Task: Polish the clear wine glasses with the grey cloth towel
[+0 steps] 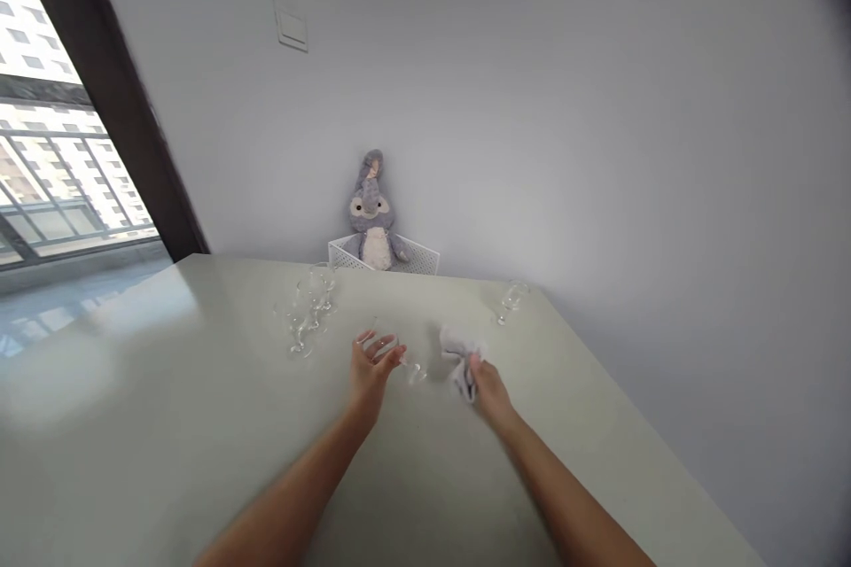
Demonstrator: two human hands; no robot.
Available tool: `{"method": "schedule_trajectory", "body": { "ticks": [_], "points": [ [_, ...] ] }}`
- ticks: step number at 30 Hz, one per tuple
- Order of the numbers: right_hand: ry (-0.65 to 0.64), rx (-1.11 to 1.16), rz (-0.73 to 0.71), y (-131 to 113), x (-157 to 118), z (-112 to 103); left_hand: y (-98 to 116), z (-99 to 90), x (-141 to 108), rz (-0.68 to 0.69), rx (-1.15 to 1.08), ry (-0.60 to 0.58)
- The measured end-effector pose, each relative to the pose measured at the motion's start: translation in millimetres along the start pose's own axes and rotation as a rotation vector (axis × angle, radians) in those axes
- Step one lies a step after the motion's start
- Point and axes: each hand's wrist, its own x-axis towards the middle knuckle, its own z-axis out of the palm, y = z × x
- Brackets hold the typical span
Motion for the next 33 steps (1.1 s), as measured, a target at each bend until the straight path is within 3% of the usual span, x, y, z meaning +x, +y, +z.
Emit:
{"method": "schedule_trajectory", "body": {
  "ticks": [3,6,9,12,15,17,19,21,23,28,31,33],
  "points": [
    [-0.163,-0.49,-0.383,-4.4,-14.2,27.6,-4.1,2.2,-3.7,-0.014,0.007,0.085],
    [-0.12,-0.785,-0.518,-1.8,-23.3,50.4,-5.9,10.1,-16.9,-0.005,-0.018,0.041],
    [-0.036,-0.67,-0.388,1.8,-21.8,52.7,-7.0,17.7,-32.2,0.064,-0.014,-0.099],
    [-0.086,-0.392,-0.232,2.0,-15.4,39.5,-9.3,19.3,-41.2,0.198,0.065,-0.301],
    [-0.348,-0.126,-0.057,3.4,-9.5,22.4,-10.8,15.6,-40.1,0.221,0.129,-0.459],
    [-0.563,0.058,0.105,7.0,-6.4,12.8,-10.5,12.8,-35.8,0.114,0.093,-0.534],
    [-0.681,0.215,0.228,11.7,-3.7,7.6,-9.9,11.1,-30.9,0.003,0.025,-0.559],
    [-0.67,0.284,0.258,15.6,-1.6,8.6,-10.3,10.6,-26.5,-0.051,-0.019,-0.513],
    [-0.562,0.203,0.207,17.2,-0.6,15.7,-12.1,10.1,-22.5,-0.055,-0.024,-0.417],
    [-0.15,-0.263,-0.161,12.0,-7.5,41.2,-18.4,4.8,-10.4,-0.025,-0.039,-0.088],
    [-0.225,-0.384,-0.399,7.8,-16.1,47.5,-17.9,-0.6,-2.7,-0.02,-0.103,0.089],
    [-0.296,-0.344,-0.45,7.0,-19.7,48.0,-15.0,-3.3,0.8,0.012,-0.155,0.14]
  ]
}}
